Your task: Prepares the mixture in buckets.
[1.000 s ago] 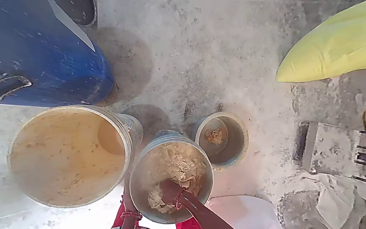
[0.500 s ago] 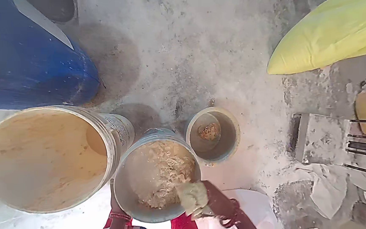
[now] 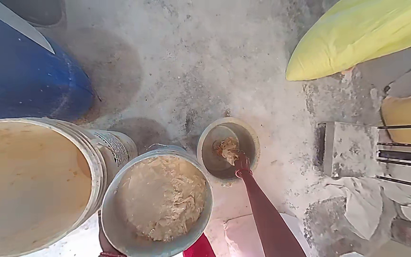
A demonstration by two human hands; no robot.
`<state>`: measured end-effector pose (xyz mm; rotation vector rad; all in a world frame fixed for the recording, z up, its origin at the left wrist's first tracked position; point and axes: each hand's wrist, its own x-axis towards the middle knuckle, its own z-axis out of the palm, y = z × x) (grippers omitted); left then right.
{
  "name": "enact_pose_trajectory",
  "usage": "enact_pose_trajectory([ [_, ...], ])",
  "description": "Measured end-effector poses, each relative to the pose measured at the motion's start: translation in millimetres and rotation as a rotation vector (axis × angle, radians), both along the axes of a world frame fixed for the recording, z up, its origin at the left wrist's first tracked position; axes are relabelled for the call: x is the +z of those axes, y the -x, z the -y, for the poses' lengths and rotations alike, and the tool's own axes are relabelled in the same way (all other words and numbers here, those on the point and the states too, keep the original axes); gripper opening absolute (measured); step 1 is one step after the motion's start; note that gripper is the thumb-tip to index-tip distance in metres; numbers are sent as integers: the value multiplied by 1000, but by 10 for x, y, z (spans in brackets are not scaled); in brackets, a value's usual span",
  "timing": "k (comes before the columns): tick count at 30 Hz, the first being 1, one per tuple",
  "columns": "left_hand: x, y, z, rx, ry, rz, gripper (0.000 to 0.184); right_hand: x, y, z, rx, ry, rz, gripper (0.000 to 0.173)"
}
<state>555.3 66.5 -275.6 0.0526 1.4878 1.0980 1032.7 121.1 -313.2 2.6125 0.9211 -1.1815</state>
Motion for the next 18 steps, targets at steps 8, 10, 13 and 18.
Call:
enact_pose_trajectory([
  [8,-24,-95,79,52,-121,-38,50,1321,1079,238,138,-834,-87,19],
  [10,-111,-98,280,62,-141,-29,51,1423,1532,335,317,-776,-245,21],
  [13,-33,-257,553,58,-262,-26,50,1440,2056,217,576,51,-362,81],
  [18,486,-575,266,119,30,-104,52,997,2655,277,488,266,-259,123],
])
